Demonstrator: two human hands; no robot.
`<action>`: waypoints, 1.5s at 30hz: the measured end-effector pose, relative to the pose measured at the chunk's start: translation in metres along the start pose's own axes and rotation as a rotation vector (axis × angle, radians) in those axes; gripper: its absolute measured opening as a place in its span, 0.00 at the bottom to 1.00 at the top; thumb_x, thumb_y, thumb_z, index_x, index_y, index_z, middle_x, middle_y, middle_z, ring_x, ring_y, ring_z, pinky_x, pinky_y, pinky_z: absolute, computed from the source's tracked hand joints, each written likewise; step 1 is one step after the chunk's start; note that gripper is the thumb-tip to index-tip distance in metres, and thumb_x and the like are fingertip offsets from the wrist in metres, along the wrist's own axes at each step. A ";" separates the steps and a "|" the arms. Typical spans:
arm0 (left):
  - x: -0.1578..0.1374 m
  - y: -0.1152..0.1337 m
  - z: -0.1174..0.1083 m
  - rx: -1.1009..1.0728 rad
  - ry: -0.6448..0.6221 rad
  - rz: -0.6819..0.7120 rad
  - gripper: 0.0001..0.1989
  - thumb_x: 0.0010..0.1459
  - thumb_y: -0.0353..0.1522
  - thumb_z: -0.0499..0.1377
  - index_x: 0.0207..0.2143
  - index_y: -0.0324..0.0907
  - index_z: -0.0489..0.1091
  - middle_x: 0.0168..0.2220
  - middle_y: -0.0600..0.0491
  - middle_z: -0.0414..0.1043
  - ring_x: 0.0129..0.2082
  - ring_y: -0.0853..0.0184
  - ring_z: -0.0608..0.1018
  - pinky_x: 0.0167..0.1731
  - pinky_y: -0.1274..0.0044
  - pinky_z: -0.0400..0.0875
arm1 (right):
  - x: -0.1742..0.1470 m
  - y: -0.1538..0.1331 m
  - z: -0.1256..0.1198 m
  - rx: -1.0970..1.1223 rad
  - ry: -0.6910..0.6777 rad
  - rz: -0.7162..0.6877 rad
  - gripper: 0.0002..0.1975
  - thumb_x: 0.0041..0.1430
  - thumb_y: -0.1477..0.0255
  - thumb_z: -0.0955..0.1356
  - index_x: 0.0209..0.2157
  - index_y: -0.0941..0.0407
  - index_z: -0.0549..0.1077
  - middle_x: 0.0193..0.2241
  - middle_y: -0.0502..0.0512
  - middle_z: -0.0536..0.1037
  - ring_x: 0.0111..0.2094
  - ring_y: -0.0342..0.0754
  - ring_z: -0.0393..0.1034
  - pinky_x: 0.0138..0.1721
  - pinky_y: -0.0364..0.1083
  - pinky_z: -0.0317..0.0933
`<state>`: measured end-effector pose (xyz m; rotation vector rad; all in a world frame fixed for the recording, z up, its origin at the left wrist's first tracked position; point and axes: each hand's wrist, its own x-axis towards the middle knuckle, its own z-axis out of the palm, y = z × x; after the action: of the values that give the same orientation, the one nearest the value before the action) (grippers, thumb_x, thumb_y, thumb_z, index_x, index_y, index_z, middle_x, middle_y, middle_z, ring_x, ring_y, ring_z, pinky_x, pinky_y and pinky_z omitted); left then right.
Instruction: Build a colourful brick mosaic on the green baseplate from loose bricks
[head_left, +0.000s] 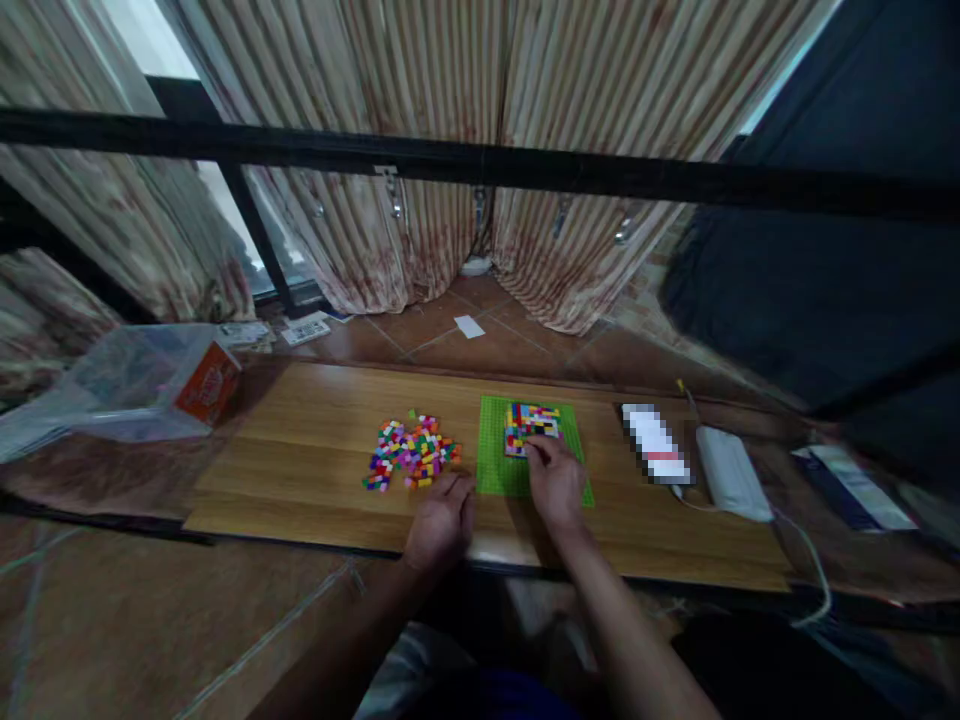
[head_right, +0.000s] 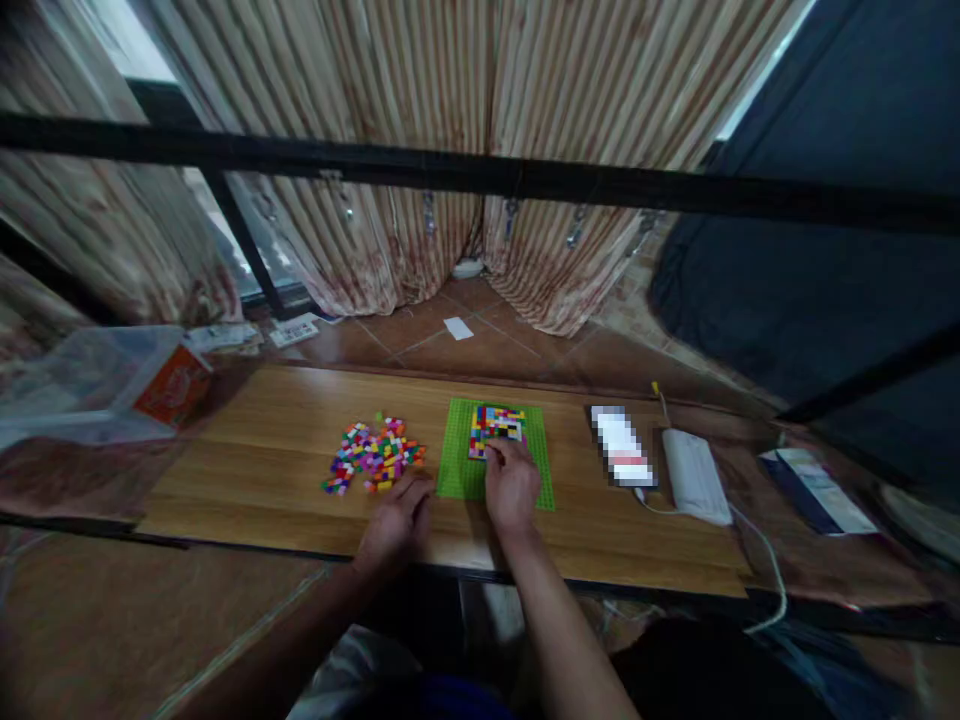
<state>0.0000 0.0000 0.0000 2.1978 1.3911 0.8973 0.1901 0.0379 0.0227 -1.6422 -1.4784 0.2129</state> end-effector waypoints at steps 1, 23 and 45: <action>0.000 0.000 0.001 0.003 0.004 -0.001 0.11 0.60 0.24 0.51 0.43 0.41 0.68 0.43 0.48 0.71 0.45 0.63 0.73 0.49 0.70 0.69 | 0.000 0.001 0.001 0.013 -0.001 -0.007 0.13 0.59 0.68 0.63 0.34 0.57 0.78 0.35 0.59 0.80 0.36 0.52 0.72 0.42 0.50 0.63; 0.000 0.005 -0.001 -0.007 0.038 0.030 0.13 0.59 0.24 0.52 0.44 0.42 0.68 0.42 0.48 0.70 0.45 0.63 0.73 0.48 0.70 0.70 | 0.001 0.003 0.000 -0.046 -0.028 -0.108 0.13 0.60 0.69 0.62 0.34 0.58 0.77 0.33 0.60 0.79 0.35 0.51 0.72 0.41 0.50 0.64; -0.002 0.001 0.002 0.023 0.018 0.045 0.14 0.58 0.24 0.51 0.45 0.42 0.67 0.43 0.48 0.70 0.44 0.63 0.73 0.47 0.70 0.70 | 0.000 0.007 -0.006 -0.124 -0.142 -0.254 0.16 0.64 0.69 0.59 0.36 0.58 0.76 0.35 0.60 0.77 0.37 0.50 0.70 0.41 0.49 0.62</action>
<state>0.0017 -0.0024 -0.0012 2.2524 1.3715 0.9227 0.1990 0.0355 0.0211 -1.5417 -1.8228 0.0991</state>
